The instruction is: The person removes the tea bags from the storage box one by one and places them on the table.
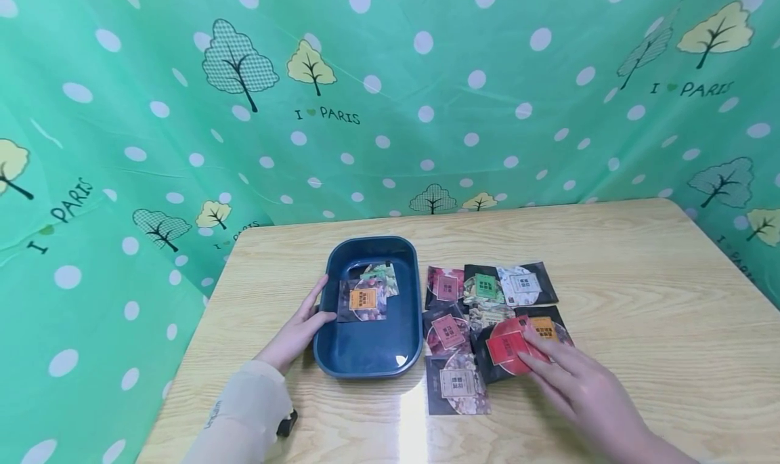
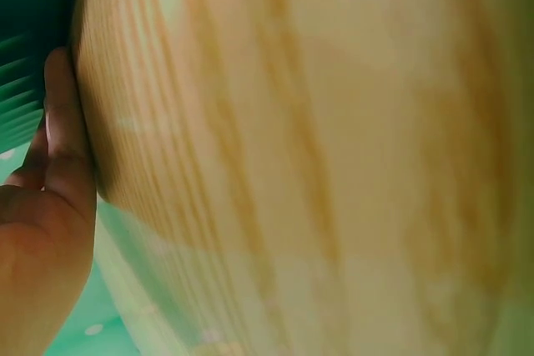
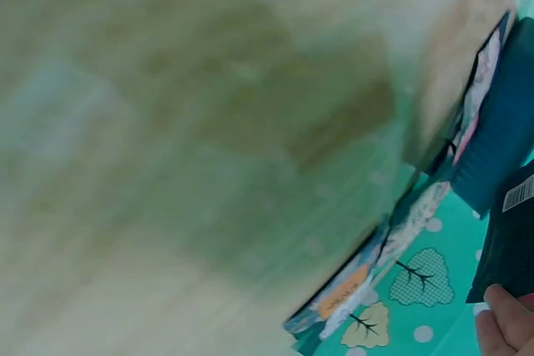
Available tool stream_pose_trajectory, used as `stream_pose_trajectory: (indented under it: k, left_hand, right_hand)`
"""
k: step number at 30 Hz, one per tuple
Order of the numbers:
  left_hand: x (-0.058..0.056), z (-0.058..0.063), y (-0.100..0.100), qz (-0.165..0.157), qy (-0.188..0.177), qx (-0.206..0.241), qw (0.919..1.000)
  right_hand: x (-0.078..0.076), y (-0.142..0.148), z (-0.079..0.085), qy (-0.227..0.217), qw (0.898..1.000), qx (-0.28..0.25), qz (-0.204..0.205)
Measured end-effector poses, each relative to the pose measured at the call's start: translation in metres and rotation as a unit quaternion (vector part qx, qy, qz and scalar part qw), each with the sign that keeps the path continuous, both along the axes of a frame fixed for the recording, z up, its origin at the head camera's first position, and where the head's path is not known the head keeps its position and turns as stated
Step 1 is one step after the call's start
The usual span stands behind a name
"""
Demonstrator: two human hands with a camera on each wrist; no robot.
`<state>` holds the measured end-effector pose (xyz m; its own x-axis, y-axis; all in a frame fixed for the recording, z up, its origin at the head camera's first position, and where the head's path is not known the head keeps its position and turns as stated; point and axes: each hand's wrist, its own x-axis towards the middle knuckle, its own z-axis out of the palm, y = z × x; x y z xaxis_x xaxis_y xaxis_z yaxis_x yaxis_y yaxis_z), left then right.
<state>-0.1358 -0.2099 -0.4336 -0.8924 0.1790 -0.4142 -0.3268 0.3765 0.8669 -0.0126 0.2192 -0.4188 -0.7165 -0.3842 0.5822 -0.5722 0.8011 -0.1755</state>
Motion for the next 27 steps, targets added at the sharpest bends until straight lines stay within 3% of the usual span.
stream_pose_trajectory:
  k: [5,10,21,27]
  left_hand:
    - [0.000,-0.001,0.000,0.001,-0.002,-0.001,1.0000]
    - [-0.001,-0.002,-0.001,0.005,-0.004,-0.003,1.0000]
    - [-0.001,-0.003,0.000,0.007,-0.008,-0.003,0.9999]
    - [-0.002,-0.003,0.000,0.009,-0.010,-0.003,0.9999]
  right_hand:
    - [0.010,0.003,-0.003,-0.046,0.997,0.047,-0.038]
    - [0.014,0.004,-0.006,-0.076,0.994,0.057,-0.049]
    - [0.017,0.007,-0.019,-0.056,0.995,0.077,-0.016]
    - [0.021,0.004,-0.024,-0.082,0.991,0.104,-0.030]
